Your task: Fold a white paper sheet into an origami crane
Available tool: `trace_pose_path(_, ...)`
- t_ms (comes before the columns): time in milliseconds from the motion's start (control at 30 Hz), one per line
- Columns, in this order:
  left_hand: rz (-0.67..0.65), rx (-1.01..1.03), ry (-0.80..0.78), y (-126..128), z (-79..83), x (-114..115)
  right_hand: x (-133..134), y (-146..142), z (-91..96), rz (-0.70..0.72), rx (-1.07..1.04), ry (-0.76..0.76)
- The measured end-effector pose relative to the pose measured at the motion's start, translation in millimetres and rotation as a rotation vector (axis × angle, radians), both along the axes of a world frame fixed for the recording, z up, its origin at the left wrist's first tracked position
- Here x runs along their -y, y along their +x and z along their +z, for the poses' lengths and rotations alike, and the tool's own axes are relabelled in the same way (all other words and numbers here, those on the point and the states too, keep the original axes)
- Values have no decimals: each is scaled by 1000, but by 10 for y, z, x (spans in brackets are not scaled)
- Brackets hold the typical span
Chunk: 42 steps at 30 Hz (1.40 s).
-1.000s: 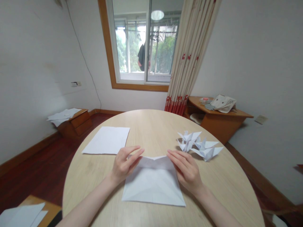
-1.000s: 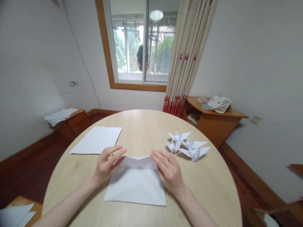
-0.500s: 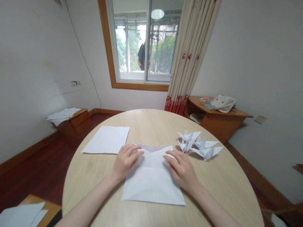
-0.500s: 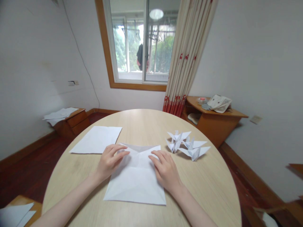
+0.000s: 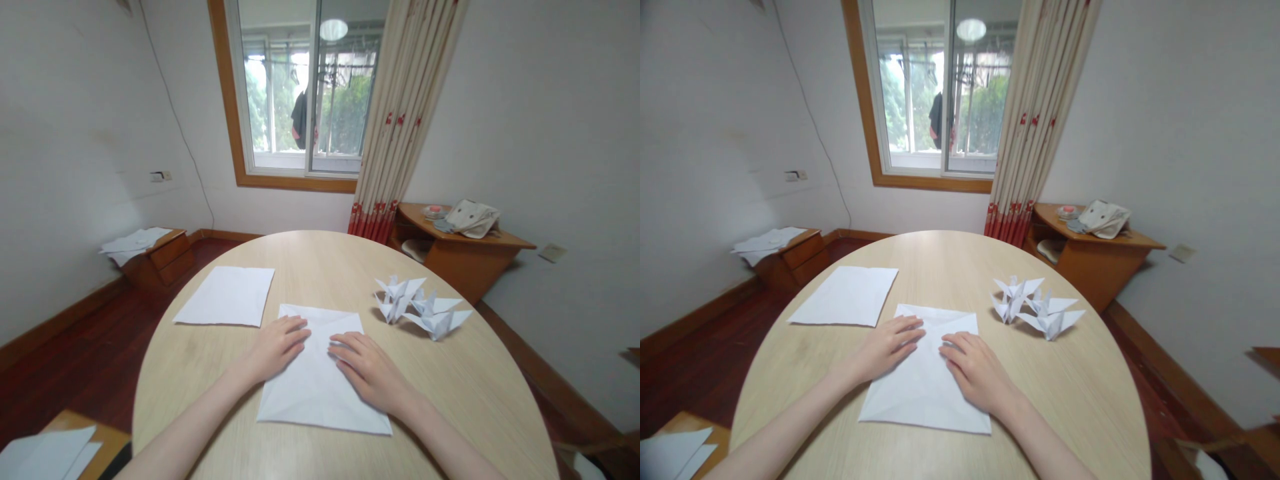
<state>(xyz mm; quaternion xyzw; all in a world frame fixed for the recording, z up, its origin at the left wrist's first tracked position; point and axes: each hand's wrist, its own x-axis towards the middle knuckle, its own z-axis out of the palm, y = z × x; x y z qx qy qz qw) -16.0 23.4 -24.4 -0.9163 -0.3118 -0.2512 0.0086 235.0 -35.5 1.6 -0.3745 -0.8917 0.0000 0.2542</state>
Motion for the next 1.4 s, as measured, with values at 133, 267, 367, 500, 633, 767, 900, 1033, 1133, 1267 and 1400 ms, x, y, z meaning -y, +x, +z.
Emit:
trace_pose_path(133, 7, -16, -63, 6, -15, 10, 43, -34, 30, 45, 47, -145)
trace_pose_path(267, 23, -47, -93, 7, -2, 12, 61, -51, 42, 40, 81, -212)
trace_pose_path(367, 40, -61, -111, 11, 21, 19, 56, -44, 32, 23, 100, -213)
trace_pose_path(500, 53, -74, -139, 12, 66, 33, 33, -20, -9, 7, 84, -192)
trace_pose_path(633, 46, -74, -118, 5, 106, 40, 3, 8, -57, 3, 92, -167)
trace_pose_path(767, 73, -91, -85, -4, 135, 42, -26, 27, -96, -10, 92, -121)
trace_pose_path(900, 94, -85, -38, -17, 142, 31, -59, 47, -138, -47, 106, -82)
trace_pose_path(1033, 76, -40, 28, -30, 124, 5, -106, 81, -196, -77, 74, -21)
trace_pose_path(1133, 60, -22, 31, -36, 117, -6, -142, 107, -228, -94, 59, -1)
trace_pose_path(1267, 56, -12, 7, -36, 122, 0, -177, 133, -249, -119, 85, -6)
trace_pose_path(1400, 51, -1, -4, -33, 132, 9, -200, 156, -267, -128, 75, 11)
